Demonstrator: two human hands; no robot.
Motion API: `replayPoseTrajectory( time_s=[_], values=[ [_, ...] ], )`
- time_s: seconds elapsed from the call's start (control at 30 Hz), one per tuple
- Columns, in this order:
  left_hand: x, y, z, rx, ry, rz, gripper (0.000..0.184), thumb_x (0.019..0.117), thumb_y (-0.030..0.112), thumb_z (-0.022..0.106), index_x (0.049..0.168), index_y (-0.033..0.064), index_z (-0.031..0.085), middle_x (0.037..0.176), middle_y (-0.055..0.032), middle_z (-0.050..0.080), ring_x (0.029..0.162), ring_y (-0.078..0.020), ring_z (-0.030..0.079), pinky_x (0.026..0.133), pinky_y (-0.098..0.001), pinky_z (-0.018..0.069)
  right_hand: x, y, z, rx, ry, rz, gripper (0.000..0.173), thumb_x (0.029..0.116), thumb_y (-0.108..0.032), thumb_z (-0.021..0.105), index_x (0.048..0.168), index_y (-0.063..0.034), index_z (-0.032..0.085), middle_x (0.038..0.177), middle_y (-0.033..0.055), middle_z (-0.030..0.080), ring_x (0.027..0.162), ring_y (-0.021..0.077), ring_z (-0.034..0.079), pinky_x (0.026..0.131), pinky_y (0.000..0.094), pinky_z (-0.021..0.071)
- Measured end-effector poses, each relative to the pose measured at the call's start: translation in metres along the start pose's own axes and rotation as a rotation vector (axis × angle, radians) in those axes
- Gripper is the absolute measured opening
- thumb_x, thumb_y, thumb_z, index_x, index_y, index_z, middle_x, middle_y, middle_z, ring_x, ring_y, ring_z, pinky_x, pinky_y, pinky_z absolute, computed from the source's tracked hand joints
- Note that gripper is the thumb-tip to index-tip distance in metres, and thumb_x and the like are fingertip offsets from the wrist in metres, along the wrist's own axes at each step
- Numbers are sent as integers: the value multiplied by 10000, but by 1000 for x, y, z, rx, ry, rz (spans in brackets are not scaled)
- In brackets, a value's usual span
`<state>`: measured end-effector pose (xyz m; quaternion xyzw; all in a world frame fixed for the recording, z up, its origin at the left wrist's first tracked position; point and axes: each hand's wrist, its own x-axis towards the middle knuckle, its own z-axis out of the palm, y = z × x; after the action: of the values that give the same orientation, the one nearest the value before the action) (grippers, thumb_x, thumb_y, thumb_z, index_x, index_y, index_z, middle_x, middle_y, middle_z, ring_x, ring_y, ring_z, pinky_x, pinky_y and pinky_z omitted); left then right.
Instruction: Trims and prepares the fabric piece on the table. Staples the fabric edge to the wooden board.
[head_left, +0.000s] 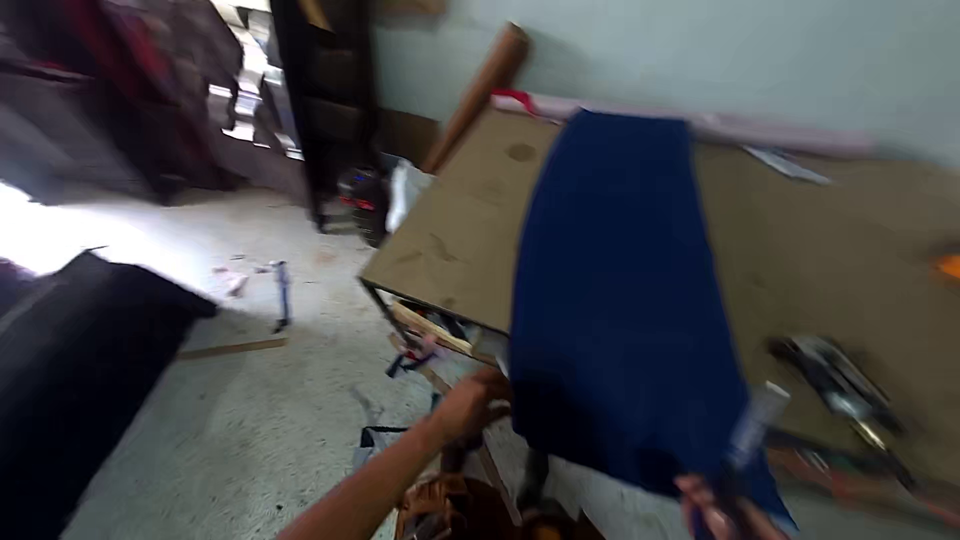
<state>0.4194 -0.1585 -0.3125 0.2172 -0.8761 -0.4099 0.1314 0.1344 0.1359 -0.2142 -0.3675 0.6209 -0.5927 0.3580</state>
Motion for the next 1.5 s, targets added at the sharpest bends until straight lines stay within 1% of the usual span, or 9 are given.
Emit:
replayPoseTrajectory(
  time_s=[0.1, 0.2, 0.37, 0.5, 0.73, 1.17, 1.27, 1.33, 1.5],
  values=[
    [1, -14, 5, -8, -105, -32, 226, 978, 357, 688, 1140, 225, 776, 1161, 24, 705, 1146, -106, 642, 1035, -362, 542, -37, 6, 36, -155, 79, 90, 143, 967, -112, 655, 1093, -105, 721, 1186, 69, 687, 888, 179, 690, 702, 349, 613],
    [2, -9, 19, -8, -88, 29, 203, 952, 378, 728, 1078, 230, 783, 1114, 53, 706, 1103, -70, 651, 987, -330, 570, -75, 20, 61, -329, 103, 202, 126, 918, -193, 734, 1019, -118, 729, 1169, 70, 679, 816, 183, 682, 600, 348, 605],
    [13, 17, 45, 102, -100, 162, 252, 926, 394, 755, 1126, 241, 765, 1124, 62, 689, 1140, -108, 627, 1011, -358, 546, -128, 54, 75, -406, 129, 251, 157, 862, -276, 821, 929, -168, 729, 1071, 15, 692, 980, 175, 666, 769, 376, 603],
    [24, 18, 47, 161, -111, 220, 129, 942, 305, 738, 1035, 228, 782, 1028, 58, 698, 1028, -115, 652, 924, -349, 572, -135, 66, 100, -484, 223, 229, 156, 848, -301, 830, 932, -204, 742, 1070, -26, 692, 949, 123, 666, 740, 325, 604],
    [41, 35, 41, 133, -213, -23, 64, 876, 279, 791, 894, 220, 775, 911, 87, 699, 816, -83, 669, 749, -391, 613, -117, 70, 123, -549, 247, 264, 205, 887, -382, 788, 961, -199, 733, 1071, -41, 673, 877, 71, 637, 709, 291, 576],
    [33, 37, 50, 170, -128, 49, 84, 850, 227, 823, 845, 213, 740, 834, 94, 672, 760, -78, 642, 709, -369, 585, -92, 78, 119, -610, 212, 363, 270, 917, -464, 731, 946, -196, 729, 1052, -58, 643, 747, 58, 593, 653, 295, 558],
    [31, 39, 47, 212, -152, 30, 135, 839, 242, 837, 835, 193, 711, 833, 55, 656, 757, -127, 639, 705, -413, 586, -75, 78, 125, -579, 200, 390, 276, 900, -440, 753, 949, -169, 737, 1105, -28, 658, 909, 96, 648, 768, 350, 598],
    [34, 44, 49, 232, -208, 25, 191, 815, 303, 858, 842, 188, 708, 855, 33, 664, 771, -159, 651, 716, -458, 595, -77, 75, 115, -564, 158, 446, 301, 915, -449, 731, 1007, -163, 744, 1146, -7, 661, 996, 120, 655, 863, 375, 594],
    [62, 71, 50, 126, -234, 99, 347, 811, 511, 815, 937, 198, 735, 904, 37, 671, 774, -131, 649, 673, -395, 591, -150, 69, 45, -494, 214, 435, 276, 912, -386, 760, 1031, -138, 739, 1084, 24, 683, 965, 153, 650, 847, 397, 579]
  ],
)
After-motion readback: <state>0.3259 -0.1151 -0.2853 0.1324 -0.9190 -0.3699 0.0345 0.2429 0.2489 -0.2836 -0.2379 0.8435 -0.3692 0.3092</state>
